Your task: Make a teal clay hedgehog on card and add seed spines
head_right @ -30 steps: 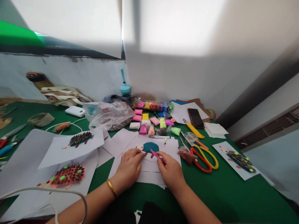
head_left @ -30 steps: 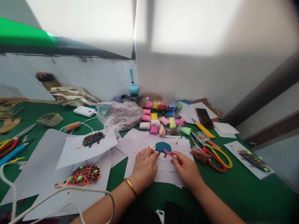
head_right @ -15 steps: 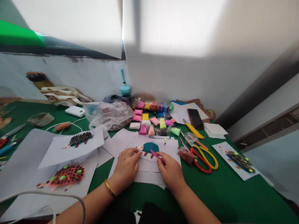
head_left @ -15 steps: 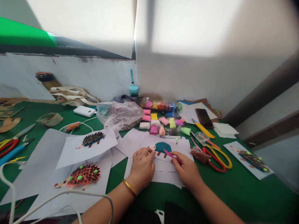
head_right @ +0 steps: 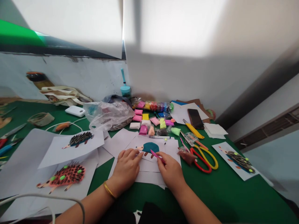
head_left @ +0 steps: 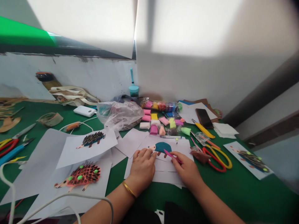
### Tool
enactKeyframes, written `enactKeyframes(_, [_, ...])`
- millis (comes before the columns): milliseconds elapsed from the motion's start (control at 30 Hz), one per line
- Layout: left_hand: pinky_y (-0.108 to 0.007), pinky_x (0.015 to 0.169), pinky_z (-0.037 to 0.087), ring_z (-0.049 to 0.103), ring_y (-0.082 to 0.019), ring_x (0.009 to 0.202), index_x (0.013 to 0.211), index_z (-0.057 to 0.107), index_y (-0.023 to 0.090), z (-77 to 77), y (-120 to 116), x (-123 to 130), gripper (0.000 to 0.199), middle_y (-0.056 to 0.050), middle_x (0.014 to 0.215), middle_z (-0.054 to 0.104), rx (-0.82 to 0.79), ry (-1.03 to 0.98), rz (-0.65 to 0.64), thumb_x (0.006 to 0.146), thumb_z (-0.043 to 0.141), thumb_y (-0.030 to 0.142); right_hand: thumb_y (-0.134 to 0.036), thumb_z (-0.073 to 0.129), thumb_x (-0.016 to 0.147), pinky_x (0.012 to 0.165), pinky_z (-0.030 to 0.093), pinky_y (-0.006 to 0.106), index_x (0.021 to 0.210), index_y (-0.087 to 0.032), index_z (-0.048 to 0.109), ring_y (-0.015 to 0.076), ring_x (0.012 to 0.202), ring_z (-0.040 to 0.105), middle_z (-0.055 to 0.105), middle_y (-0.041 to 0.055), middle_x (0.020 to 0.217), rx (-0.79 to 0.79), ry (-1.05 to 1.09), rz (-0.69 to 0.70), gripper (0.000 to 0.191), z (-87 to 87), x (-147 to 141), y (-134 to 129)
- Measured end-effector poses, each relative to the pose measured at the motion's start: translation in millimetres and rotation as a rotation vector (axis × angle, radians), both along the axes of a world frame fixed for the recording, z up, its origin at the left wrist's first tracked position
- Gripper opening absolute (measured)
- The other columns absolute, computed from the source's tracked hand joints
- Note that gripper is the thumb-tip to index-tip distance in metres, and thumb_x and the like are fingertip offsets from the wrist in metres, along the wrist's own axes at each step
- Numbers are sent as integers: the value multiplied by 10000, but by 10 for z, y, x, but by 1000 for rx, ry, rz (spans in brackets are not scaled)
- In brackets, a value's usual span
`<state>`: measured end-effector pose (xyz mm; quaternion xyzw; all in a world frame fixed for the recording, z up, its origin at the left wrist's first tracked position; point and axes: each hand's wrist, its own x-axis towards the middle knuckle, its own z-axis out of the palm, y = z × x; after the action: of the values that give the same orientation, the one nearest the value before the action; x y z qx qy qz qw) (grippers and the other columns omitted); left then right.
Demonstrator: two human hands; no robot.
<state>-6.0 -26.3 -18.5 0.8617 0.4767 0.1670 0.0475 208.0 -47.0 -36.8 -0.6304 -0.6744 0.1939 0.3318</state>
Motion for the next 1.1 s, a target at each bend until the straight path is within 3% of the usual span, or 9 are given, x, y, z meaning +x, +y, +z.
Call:
enactKeyframes(300, [-487,993,313,486,-292,1166,1305,557,297,11,-16,0,471,-83,1234,587,20,16,-33,864,502,141,-340,470,926,795,528,298,1106,-269,683,208,919,690,735,20,1057,-2,3,3,288,34,-4,-12])
enactKeyframes(567, [-483,1021,308,490,-282,1178,1242,583,209,-16,2,-65,445,-94,1273,588,37,37,-12,815,513,103,-341,476,929,821,520,310,1119,-264,675,215,963,682,729,27,1082,-20,-20,-4,286,10,10,10])
enactKeyframes(800, [-451,1014,336,507,-251,1138,1140,616,254,26,-40,-82,327,-45,1193,612,27,33,-15,847,529,138,-297,452,944,866,515,323,1126,-240,671,210,995,671,729,38,1076,56,-99,53,290,23,-40,-24])
enactKeyframes(1100, [-447,1014,358,511,-264,1133,1281,549,175,-60,-6,-45,434,-86,1179,605,71,72,11,849,523,157,-281,445,943,864,524,327,1124,-228,669,204,977,672,731,44,1059,103,-145,96,293,7,-102,-23])
